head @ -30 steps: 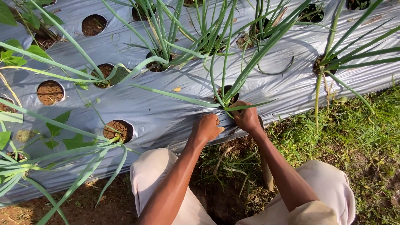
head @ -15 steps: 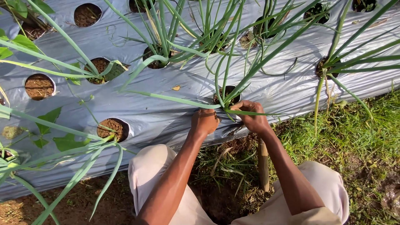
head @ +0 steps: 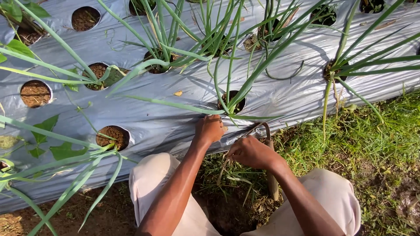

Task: The person squats beside a raised bed covered with plastic mulch and uses a hand hoe to remove weeds growing along the edge. After gathering the weeds, the person stands, walks along the row, and drops the weeds onto the soil path between beds.

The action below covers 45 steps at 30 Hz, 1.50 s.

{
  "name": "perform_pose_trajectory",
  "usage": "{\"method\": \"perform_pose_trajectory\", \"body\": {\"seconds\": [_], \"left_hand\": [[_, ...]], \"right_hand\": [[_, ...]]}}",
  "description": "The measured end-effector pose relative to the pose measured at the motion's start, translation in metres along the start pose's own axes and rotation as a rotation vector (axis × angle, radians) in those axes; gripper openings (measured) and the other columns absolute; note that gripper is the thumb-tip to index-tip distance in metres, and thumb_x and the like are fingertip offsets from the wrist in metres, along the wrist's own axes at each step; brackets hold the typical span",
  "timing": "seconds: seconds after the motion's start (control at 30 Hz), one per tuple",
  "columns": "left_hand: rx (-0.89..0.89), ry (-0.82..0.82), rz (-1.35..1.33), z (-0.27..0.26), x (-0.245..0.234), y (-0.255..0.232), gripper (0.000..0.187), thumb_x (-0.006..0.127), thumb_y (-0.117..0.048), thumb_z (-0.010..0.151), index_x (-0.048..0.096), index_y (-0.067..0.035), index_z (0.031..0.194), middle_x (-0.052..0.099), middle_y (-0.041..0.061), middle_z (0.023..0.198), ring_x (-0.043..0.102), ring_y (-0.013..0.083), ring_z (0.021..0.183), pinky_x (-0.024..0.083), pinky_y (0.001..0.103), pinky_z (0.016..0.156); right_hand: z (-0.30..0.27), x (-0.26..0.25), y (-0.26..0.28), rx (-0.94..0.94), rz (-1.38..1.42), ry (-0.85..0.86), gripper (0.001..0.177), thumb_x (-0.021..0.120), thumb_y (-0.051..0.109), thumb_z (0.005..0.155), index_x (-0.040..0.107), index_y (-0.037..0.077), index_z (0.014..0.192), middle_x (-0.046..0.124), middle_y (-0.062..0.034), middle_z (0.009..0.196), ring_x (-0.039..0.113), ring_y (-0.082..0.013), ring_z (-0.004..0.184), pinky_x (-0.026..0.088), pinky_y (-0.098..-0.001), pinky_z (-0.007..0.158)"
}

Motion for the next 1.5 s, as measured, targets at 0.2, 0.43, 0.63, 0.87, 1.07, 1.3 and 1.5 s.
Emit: {"method": "perform_pose_trajectory", "body": {"seconds": [0.2,0.43,0.63,0.87,1.07,1.3,1.5], "left_hand": [[0.031,0.027,-0.043,0.009,0.016,0.013,0.020,0.057,-0.017,0.087,0.075,-0.007,0.087,0.075,0.015,0.090,0.073,0.0406,0.095,0.058,0.050,0.087],[0.073,-0.018,-0.008,0.001,0.005,0.001,0.016,0.063,-0.015,0.084,0.072,-0.003,0.082,0.073,0.019,0.085,0.072,0.0430,0.090,0.058,0.054,0.081],[0.092,-0.009,0.032,0.005,0.005,0.003,0.016,0.065,-0.023,0.086,0.069,-0.007,0.085,0.072,0.018,0.085,0.072,0.0405,0.087,0.058,0.053,0.075],[0.093,-0.023,0.014,0.013,0.027,0.014,0.028,0.065,-0.023,0.084,0.068,0.001,0.098,0.072,0.024,0.097,0.069,0.0479,0.098,0.056,0.061,0.083],[0.047,-0.003,0.060,0.017,0.029,0.016,0.028,0.065,-0.025,0.085,0.069,-0.001,0.100,0.074,0.020,0.097,0.072,0.0435,0.096,0.058,0.056,0.081],[0.035,-0.003,0.015,0.021,0.032,0.018,0.028,0.062,-0.022,0.087,0.069,0.001,0.103,0.073,0.022,0.097,0.071,0.0451,0.092,0.058,0.056,0.078],[-0.005,-0.013,0.016,0.034,0.044,0.024,0.026,0.058,-0.025,0.088,0.072,-0.004,0.090,0.074,0.017,0.094,0.072,0.0432,0.097,0.058,0.053,0.084]], "right_hand": [[0.004,-0.027,-0.005,0.106,0.005,-0.183,0.006,0.079,0.019,0.081,0.081,0.014,0.083,0.080,-0.0087,0.076,0.074,-0.0215,0.066,0.058,-0.0358,0.069],[0.042,-0.046,-0.097,0.041,-0.169,-0.727,0.015,0.075,0.016,0.079,0.077,0.020,0.093,0.073,-0.0065,0.085,0.073,-0.0301,0.083,0.058,-0.0440,0.072],[0.071,-0.035,-0.107,0.147,-0.371,-0.833,0.026,0.075,0.028,0.078,0.075,0.007,0.094,0.063,-0.0169,0.092,0.068,-0.0426,0.086,0.058,-0.0532,0.075],[0.085,-0.032,-0.135,0.227,-0.251,-0.784,0.017,0.066,0.030,0.090,0.072,0.015,0.084,0.064,-0.0099,0.083,0.070,-0.0424,0.078,0.058,-0.0537,0.069],[0.059,-0.057,-0.102,0.205,-0.098,-0.796,0.011,0.071,0.025,0.087,0.073,0.014,0.084,0.067,-0.0102,0.072,0.072,-0.0376,0.077,0.056,-0.0480,0.069],[0.000,-0.055,-0.026,0.134,0.012,-0.491,0.021,0.066,0.017,0.090,0.078,0.000,0.089,0.077,-0.0252,0.080,0.074,-0.0446,0.079,0.055,-0.0525,0.077],[-0.002,-0.010,-0.002,0.089,-0.034,0.037,0.024,0.059,0.009,0.093,0.080,0.001,0.103,0.079,-0.0237,0.094,0.077,-0.0391,0.084,0.061,-0.0468,0.084]]}}
Point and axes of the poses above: each hand's wrist, its own z-axis towards the middle knuckle, its own x-axis out of the palm, y = z × x, the point moved 5 cm from there along z, towards the middle knuckle
